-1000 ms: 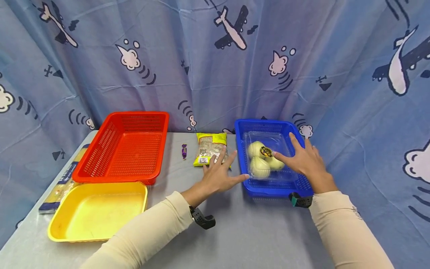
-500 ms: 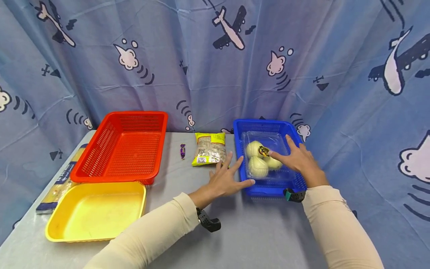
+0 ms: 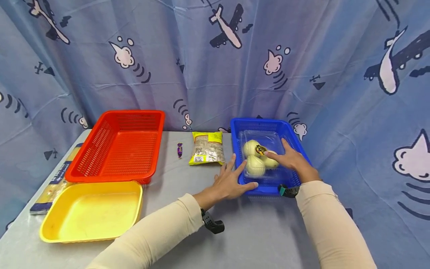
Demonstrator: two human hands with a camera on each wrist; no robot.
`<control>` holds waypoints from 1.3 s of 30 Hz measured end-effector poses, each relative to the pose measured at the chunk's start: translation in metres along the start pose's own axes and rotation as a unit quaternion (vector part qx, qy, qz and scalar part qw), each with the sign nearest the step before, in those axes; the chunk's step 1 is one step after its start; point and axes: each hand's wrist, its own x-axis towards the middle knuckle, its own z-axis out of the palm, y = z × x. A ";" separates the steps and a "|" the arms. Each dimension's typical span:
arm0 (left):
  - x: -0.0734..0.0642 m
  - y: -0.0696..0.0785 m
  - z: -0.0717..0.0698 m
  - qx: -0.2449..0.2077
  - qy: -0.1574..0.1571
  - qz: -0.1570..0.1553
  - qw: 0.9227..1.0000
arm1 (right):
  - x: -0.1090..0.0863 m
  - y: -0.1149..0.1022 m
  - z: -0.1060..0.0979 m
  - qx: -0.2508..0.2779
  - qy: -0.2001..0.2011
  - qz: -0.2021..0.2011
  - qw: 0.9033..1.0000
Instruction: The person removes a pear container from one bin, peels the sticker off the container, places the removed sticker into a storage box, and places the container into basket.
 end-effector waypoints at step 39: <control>0.002 -0.004 0.003 0.019 -0.010 -0.010 1.000 | 0.025 0.017 0.010 0.190 -0.126 0.160 0.960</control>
